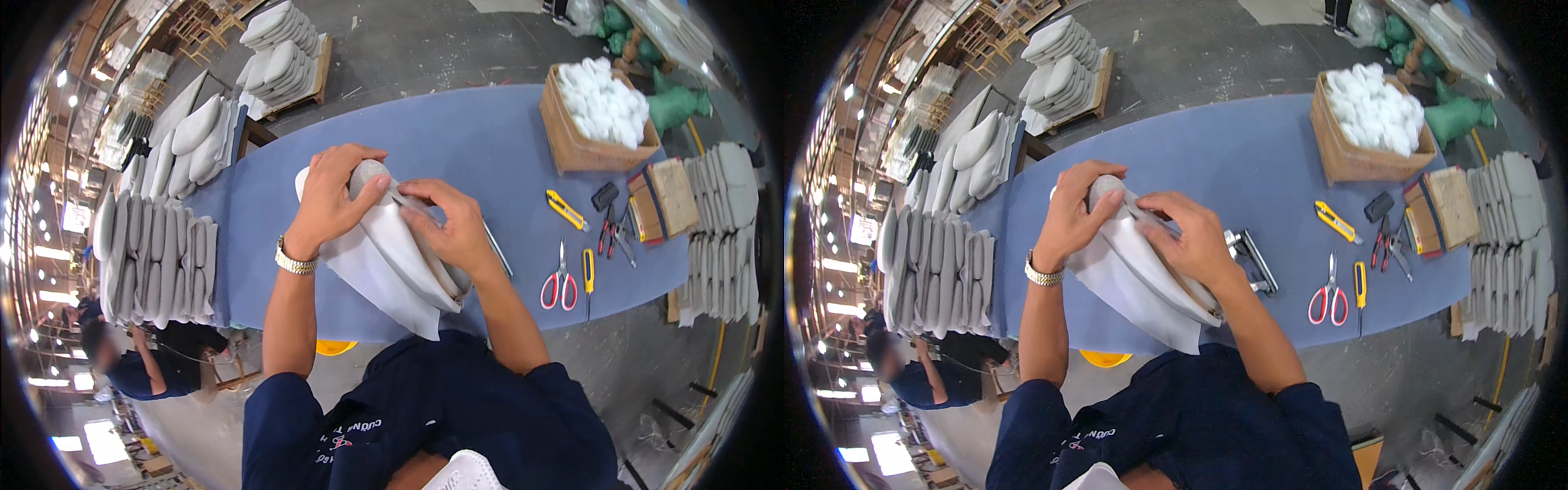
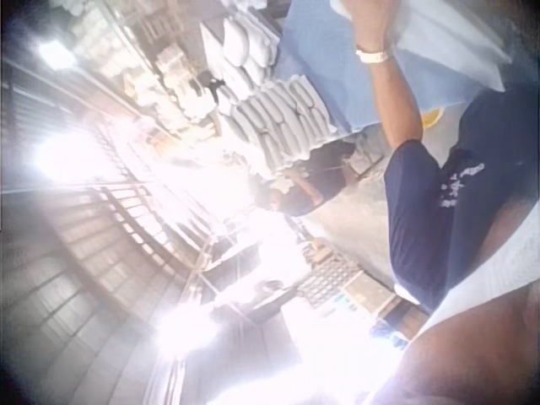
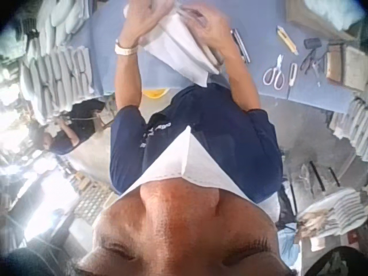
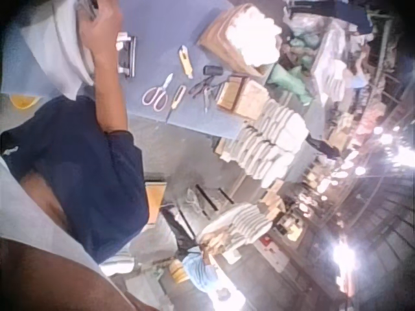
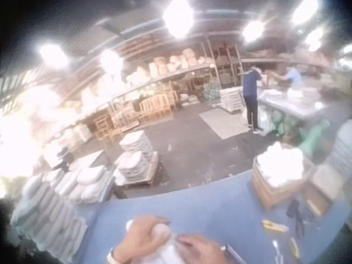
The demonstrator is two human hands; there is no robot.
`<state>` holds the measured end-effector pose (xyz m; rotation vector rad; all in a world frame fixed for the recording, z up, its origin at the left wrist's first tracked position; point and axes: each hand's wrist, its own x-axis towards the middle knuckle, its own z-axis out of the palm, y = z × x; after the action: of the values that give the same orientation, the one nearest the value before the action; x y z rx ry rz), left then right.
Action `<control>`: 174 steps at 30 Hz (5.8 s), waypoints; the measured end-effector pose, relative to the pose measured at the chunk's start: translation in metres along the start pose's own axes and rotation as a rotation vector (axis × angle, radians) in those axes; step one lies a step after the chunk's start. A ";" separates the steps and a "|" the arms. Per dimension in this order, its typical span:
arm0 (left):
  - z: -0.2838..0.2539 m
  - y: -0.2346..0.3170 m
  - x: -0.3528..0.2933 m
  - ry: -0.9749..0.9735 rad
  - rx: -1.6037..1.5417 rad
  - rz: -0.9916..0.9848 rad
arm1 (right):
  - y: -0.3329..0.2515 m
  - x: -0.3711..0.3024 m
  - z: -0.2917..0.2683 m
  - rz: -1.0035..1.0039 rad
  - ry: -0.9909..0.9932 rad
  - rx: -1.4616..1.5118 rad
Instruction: The person assembles cushion covers by inserting foam inserts, folding and tucking the fabric edges, and securing them with a staple gun. The person uses scissors to trim excess fabric and repeatedly staples the seams to finish each cushion.
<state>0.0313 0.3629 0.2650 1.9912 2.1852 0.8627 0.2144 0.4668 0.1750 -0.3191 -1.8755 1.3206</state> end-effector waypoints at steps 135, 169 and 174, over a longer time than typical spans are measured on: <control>-0.066 0.064 -0.091 -0.178 -0.193 -0.553 | -0.035 -0.047 0.000 -0.024 -0.805 0.099; -0.067 0.064 -0.105 -0.127 -0.224 -0.535 | -0.015 -0.037 -0.006 0.151 -1.098 0.416; -0.067 0.066 -0.099 -0.120 -0.225 -0.541 | -0.008 -0.042 -0.014 0.192 -1.071 0.357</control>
<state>0.0794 0.2469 0.3184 1.2235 2.2622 0.8303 0.2534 0.4469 0.1647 0.5213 -2.3837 2.1795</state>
